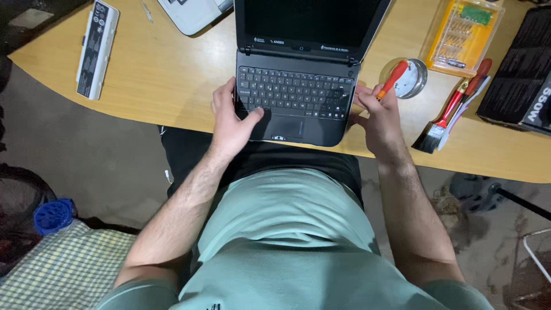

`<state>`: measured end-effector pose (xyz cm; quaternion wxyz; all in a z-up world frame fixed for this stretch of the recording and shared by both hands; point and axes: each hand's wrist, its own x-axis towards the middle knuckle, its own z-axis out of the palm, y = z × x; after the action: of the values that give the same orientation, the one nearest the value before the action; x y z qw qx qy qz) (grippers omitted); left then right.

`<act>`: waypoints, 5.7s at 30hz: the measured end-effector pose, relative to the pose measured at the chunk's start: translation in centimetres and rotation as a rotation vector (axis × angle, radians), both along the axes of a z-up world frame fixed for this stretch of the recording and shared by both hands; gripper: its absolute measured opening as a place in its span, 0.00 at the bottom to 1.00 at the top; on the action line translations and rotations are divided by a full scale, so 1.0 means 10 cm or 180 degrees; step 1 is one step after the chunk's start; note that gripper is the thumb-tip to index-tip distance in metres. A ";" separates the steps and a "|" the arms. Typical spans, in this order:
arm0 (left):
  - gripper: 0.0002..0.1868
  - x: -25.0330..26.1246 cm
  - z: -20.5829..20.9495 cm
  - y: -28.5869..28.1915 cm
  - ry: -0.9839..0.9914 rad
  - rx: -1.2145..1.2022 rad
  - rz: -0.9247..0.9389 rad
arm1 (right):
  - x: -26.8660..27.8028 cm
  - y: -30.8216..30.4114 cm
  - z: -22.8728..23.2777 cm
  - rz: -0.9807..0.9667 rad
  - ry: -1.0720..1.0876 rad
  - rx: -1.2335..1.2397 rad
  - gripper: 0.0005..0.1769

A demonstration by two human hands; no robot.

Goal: The person disassembles a laptop by removing the battery, keyboard, and internal components. They use a screwdriver to unscrew parts and carefully lift out the keyboard, hard drive, and other internal pieces.

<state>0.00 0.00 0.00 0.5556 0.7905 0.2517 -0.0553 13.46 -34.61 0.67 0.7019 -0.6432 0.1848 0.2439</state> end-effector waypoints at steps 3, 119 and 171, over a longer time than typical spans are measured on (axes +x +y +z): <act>0.62 -0.04 -0.13 -0.06 0.0058 -0.0018 0.0056 | -0.01 0.00 -0.08 -0.0109 -0.0011 -0.0089 0.23; 0.31 0.10 0.56 0.11 -0.0682 -0.1433 0.0157 | -0.15 0.49 0.38 0.0488 -0.2087 -0.1860 0.21; 0.31 0.01 0.45 -0.14 -0.0995 -0.1214 0.0094 | -0.54 1.09 0.57 0.1984 -0.4250 -0.1225 0.09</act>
<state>0.14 -1.36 4.54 0.7277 0.6665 0.1592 0.0293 8.03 -23.68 6.40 0.4388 -0.7877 -0.4299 -0.0465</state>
